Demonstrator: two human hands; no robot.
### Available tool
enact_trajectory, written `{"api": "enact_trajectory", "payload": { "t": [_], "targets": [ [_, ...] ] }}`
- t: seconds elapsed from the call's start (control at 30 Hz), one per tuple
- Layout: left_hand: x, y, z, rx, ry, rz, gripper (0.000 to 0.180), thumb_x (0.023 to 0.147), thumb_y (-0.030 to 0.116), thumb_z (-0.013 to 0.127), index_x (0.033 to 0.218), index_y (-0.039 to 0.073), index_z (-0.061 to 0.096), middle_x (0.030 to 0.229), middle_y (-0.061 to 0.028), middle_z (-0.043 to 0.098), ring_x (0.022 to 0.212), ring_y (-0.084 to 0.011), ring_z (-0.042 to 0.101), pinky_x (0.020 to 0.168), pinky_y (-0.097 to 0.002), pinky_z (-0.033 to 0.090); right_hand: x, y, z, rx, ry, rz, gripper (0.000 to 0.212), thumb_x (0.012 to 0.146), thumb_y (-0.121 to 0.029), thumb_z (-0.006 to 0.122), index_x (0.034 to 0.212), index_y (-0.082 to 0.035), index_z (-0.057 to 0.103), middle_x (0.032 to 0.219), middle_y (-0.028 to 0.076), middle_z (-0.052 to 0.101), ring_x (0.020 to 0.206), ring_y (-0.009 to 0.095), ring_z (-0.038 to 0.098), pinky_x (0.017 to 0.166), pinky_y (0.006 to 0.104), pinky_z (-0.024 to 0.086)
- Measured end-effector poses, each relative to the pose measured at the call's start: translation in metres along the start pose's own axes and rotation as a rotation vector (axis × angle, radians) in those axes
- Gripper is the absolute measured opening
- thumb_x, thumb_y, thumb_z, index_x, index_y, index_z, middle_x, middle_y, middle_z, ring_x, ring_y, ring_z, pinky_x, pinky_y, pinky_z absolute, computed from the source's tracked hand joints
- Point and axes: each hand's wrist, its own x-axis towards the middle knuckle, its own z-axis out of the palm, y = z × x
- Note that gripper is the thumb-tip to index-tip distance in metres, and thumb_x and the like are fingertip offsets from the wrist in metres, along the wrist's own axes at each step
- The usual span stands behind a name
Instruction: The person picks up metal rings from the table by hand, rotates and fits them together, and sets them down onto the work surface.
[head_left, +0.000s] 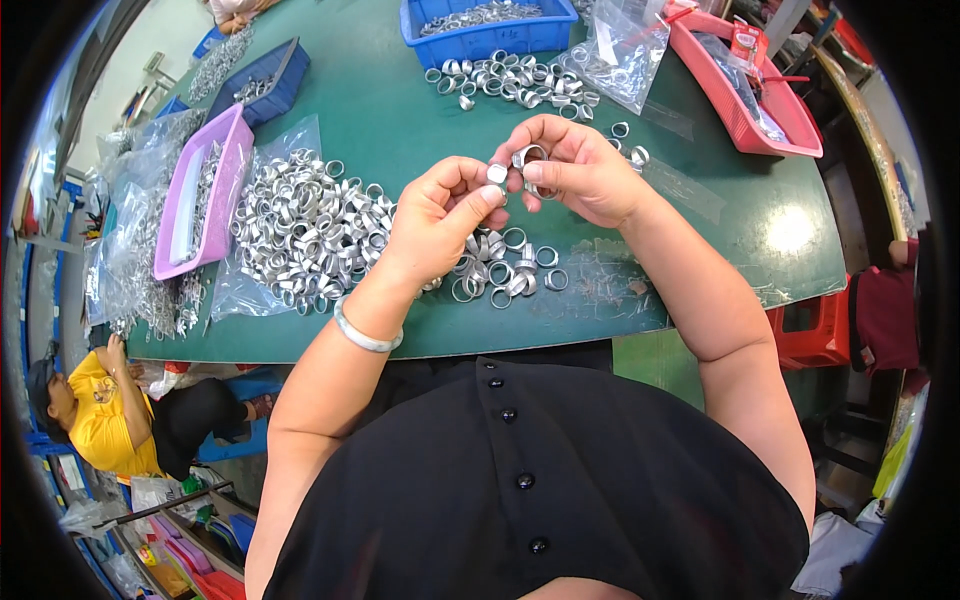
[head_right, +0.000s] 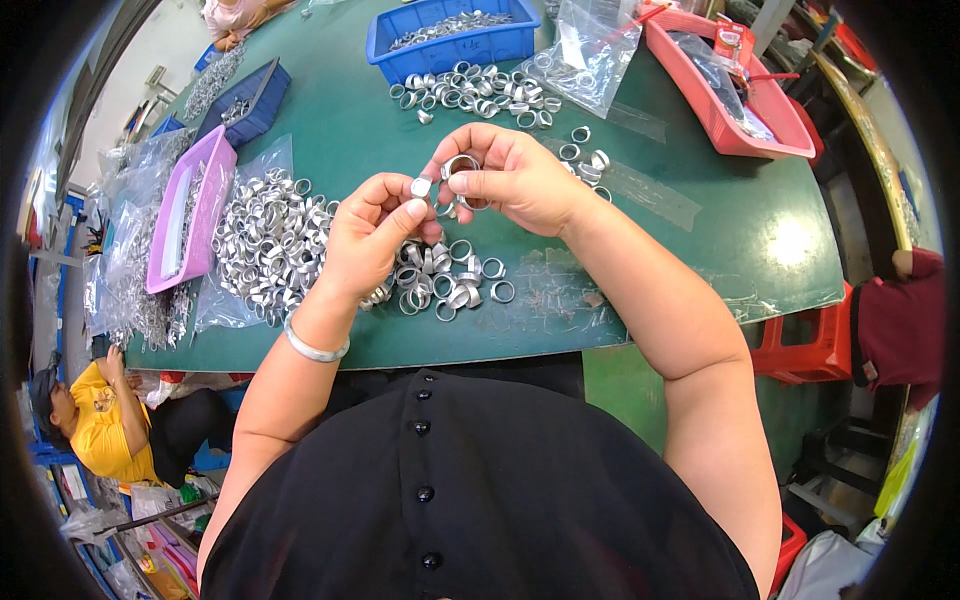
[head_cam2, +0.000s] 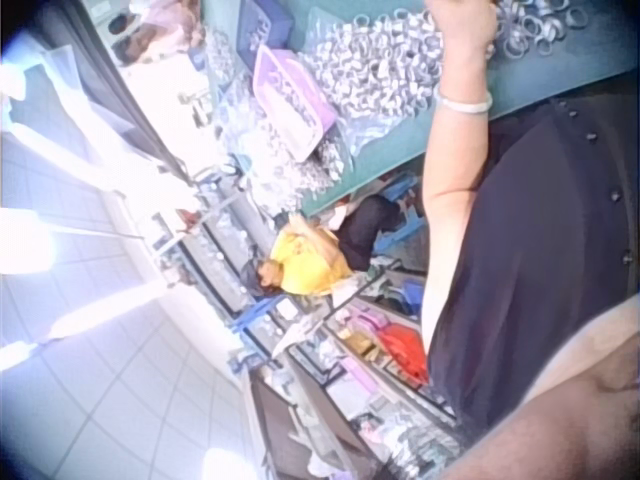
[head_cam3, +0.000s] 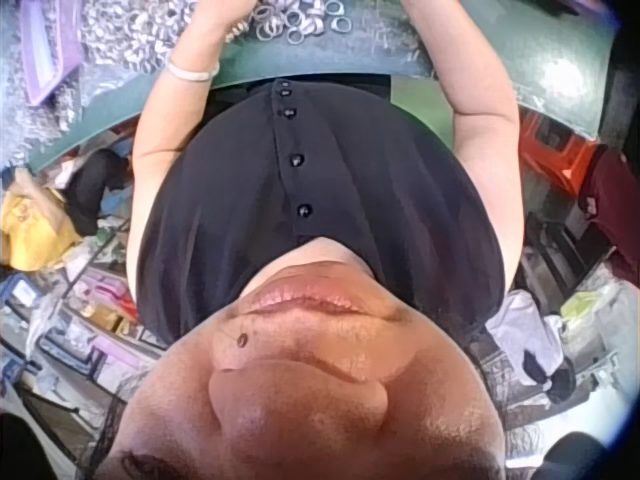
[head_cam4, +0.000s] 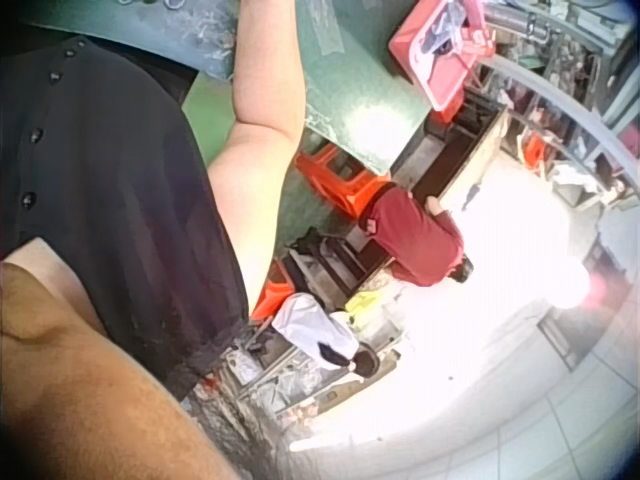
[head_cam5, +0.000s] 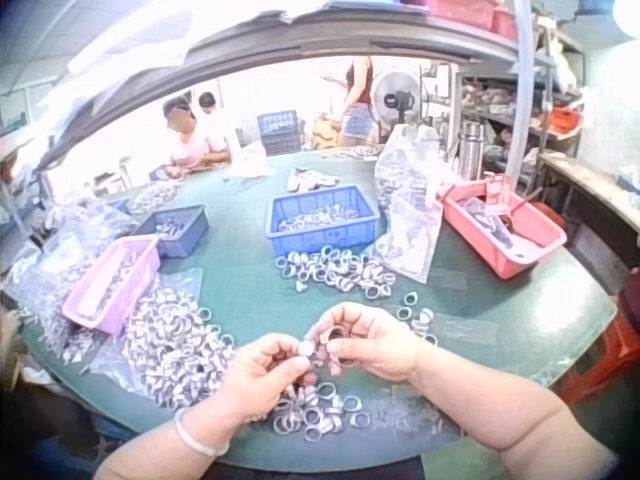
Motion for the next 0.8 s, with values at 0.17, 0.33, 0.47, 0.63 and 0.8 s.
{"api": "enact_trajectory", "payload": {
  "t": [0.17, 0.33, 0.47, 0.63, 0.8],
  "targets": [
    [0.0, 0.004, 0.0, 0.022, -0.015, -0.034, 0.012, 0.086, 0.01, 0.053, 0.092, 0.001, 0.052, 0.08, -0.0064, 0.059, 0.072, -0.012, 0.058, 0.065, -0.0245, 0.05, 0.0, 0.002, -0.005, -0.045, 0.002, 0.015, 0.022, 0.081, -0.009, 0.058, 0.099, -0.001, 0.05, 0.096, 0.01, 0.058, 0.079, 0.013, 0.057, 0.06, 0.025, 0.047],
    [0.001, 0.008, -0.001, -0.388, -0.046, -0.125, 0.022, 0.092, 0.02, 0.037, 0.094, 0.002, 0.049, 0.086, -0.0137, 0.06, 0.076, -0.0214, 0.062, 0.071, -0.0328, 0.052, -0.001, 0.001, -0.004, -0.065, 0.015, 0.025, 0.022, 0.08, -0.009, 0.059, 0.099, -0.001, 0.05, 0.096, 0.01, 0.058, 0.079, 0.013, 0.056, 0.06, 0.0247, 0.047],
    [0.003, 0.005, -0.01, -0.567, -0.045, -0.219, 0.027, 0.094, 0.022, 0.031, 0.094, 0.001, 0.049, 0.089, -0.016, 0.061, 0.079, -0.0248, 0.062, 0.073, -0.036, 0.052, 0.0, 0.001, -0.004, -0.073, 0.013, 0.023, 0.022, 0.081, -0.01, 0.059, 0.099, -0.002, 0.05, 0.096, 0.01, 0.058, 0.08, 0.013, 0.056, 0.059, 0.0246, 0.046],
    [0.003, 0.003, -0.013, -0.765, -0.141, -0.297, 0.032, 0.094, 0.023, 0.027, 0.097, 0.0, 0.049, 0.091, -0.0171, 0.061, 0.081, -0.0256, 0.062, 0.075, -0.0364, 0.051, 0.0, 0.002, -0.003, -0.013, 0.044, 0.015, 0.028, 0.081, -0.011, 0.058, 0.105, -0.003, 0.046, 0.096, 0.01, 0.057, 0.079, 0.013, 0.056, 0.058, 0.0244, 0.046],
    [0.003, 0.003, -0.011, -0.748, -0.121, -0.3, 0.031, 0.093, 0.023, 0.03, 0.099, 0.0, 0.05, 0.093, -0.0171, 0.06, 0.082, -0.0261, 0.061, 0.076, -0.0372, 0.051, -0.001, -0.001, 0.0, -0.014, 0.051, 0.017, 0.03, 0.08, -0.007, 0.057, 0.106, -0.001, 0.044, 0.095, 0.012, 0.057, 0.075, 0.014, 0.055, 0.06, 0.0263, 0.046]
  ]
}}
